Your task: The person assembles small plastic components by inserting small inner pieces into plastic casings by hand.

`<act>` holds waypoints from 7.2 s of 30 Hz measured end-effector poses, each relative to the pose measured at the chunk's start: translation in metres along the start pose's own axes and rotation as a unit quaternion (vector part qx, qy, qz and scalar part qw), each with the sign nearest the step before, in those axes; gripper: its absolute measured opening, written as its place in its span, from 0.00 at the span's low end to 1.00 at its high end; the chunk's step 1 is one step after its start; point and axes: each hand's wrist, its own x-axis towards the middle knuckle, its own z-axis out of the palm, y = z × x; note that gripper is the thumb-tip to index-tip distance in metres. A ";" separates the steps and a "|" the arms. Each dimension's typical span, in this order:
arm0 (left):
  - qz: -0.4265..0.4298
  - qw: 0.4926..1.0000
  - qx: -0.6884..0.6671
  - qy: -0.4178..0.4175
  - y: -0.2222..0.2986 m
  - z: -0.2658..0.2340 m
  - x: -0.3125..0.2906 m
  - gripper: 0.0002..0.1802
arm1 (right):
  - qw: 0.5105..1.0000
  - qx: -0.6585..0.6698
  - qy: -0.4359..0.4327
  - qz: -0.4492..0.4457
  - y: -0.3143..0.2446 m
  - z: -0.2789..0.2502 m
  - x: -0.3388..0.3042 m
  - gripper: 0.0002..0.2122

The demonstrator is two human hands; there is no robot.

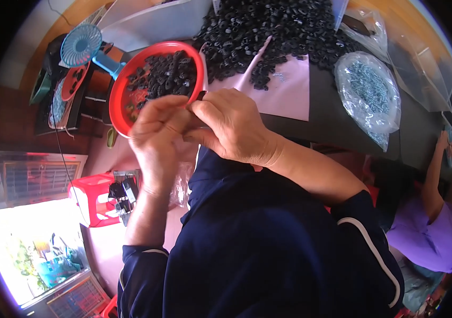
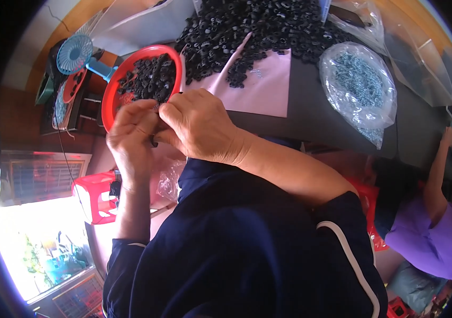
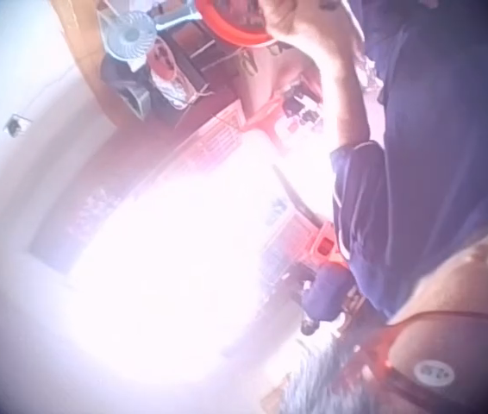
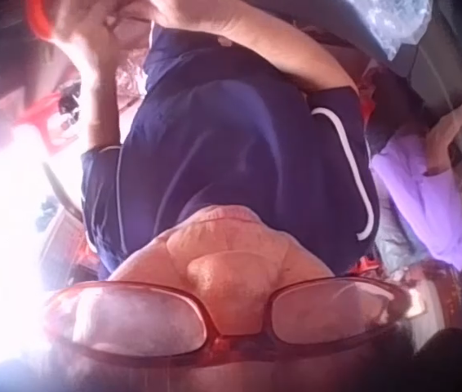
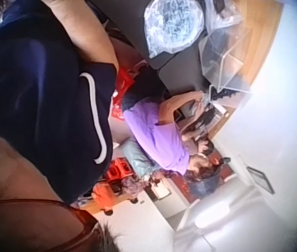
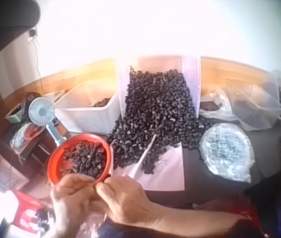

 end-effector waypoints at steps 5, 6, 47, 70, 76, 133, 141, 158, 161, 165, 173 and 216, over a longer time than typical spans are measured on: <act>0.030 0.976 0.214 0.037 -0.005 -0.037 0.051 0.06 | 0.980 -0.177 -0.047 0.079 0.059 -0.058 -0.006 0.06; 0.122 0.934 0.334 0.030 -0.007 -0.039 0.054 0.07 | 0.958 -0.235 -0.084 0.144 0.068 -0.079 0.000 0.04; -0.113 0.980 -0.149 -0.062 -0.041 0.092 0.032 0.06 | 0.899 -0.380 -0.193 0.103 0.086 -0.098 -0.028 0.05; 0.066 0.975 0.098 -0.185 -0.054 0.119 0.065 0.06 | 0.932 -0.291 -0.137 0.166 0.106 -0.120 -0.041 0.09; 0.278 0.788 0.521 -0.174 -0.063 0.144 0.072 0.06 | 0.957 -0.142 -0.013 0.254 0.109 -0.129 -0.039 0.11; -0.046 0.959 0.107 -0.257 -0.041 0.154 0.082 0.09 | 0.886 0.234 0.088 0.391 0.100 -0.130 -0.029 0.06; -0.104 0.971 0.058 -0.207 -0.045 0.159 0.089 0.09 | 0.864 0.233 0.169 0.413 0.099 -0.133 -0.028 0.06; 0.350 0.809 0.414 -0.229 -0.057 0.138 0.091 0.11 | 0.867 0.208 0.098 0.441 0.096 -0.140 -0.028 0.08; 0.425 0.742 0.460 -0.237 -0.060 0.144 0.084 0.12 | 0.879 0.197 0.150 0.407 0.103 -0.130 -0.031 0.09; 0.454 0.703 0.493 -0.240 -0.066 0.149 0.083 0.08 | 0.921 0.058 0.126 0.363 0.115 -0.130 -0.038 0.09; 0.504 0.651 0.517 -0.235 -0.072 0.153 0.080 0.08 | 0.902 0.137 0.140 0.386 0.113 -0.128 -0.034 0.10; -0.030 0.980 -0.081 -0.181 -0.049 0.138 0.036 0.19 | 0.868 0.276 0.039 0.412 0.076 -0.143 -0.020 0.12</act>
